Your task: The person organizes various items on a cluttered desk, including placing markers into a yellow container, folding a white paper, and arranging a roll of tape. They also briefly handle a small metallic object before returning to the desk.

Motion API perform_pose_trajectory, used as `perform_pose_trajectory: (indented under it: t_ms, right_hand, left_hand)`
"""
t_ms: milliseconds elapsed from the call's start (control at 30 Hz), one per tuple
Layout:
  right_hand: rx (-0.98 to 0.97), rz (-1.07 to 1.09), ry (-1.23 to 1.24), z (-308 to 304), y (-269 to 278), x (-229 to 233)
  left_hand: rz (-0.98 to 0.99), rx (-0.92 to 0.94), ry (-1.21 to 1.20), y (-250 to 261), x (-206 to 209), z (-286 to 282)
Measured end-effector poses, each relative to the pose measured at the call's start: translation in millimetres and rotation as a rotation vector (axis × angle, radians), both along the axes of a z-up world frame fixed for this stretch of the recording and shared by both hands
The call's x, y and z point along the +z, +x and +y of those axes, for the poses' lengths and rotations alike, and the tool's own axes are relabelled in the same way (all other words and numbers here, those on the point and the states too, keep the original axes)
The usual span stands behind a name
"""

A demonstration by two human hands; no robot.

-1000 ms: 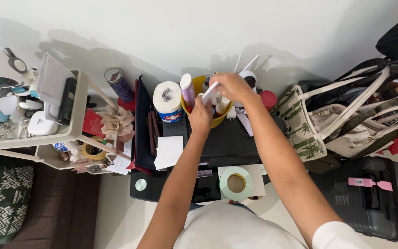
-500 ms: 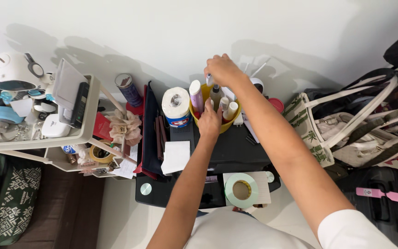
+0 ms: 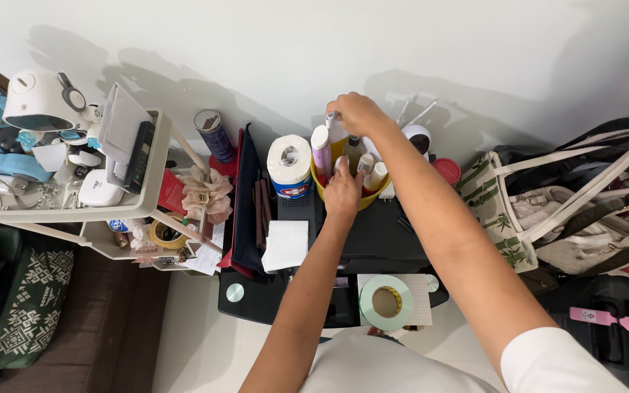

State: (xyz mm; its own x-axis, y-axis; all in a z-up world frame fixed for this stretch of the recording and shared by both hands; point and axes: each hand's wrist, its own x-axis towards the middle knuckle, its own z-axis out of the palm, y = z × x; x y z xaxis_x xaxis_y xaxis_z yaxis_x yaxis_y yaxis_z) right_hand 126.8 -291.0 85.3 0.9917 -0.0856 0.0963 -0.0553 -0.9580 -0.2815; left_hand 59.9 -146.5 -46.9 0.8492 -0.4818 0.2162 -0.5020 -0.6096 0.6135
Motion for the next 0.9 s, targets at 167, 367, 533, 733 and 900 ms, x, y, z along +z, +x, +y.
perform_pose_trajectory:
  t_ms: [167, 367, 533, 733, 900]
  right_hand:
    - [0.085, -0.039, -0.128, 0.0, 0.1, -6.3]
    - [0.038, -0.049, -0.015, 0.5, 1.7, -13.4]
    - [0.019, 0.005, -0.183, 2.7, 2.4, -10.0]
    - [0.062, -0.087, 0.185, -2.3, 4.0, -7.4]
    - [-0.027, 0.003, 0.118, -12.8, 3.0, -11.4]
  left_hand:
    - [0.003, 0.005, 0.008, -0.3, -2.5, -1.6]
    - [0.013, 0.004, 0.022, 0.1, -3.3, -1.0]
    - [-0.025, 0.007, -0.016, 0.3, -3.5, -2.5]
    - [-0.052, 0.004, -0.028, -0.2, -3.2, -1.3]
    - [-0.042, 0.007, -0.025, -1.4, -2.8, 0.5]
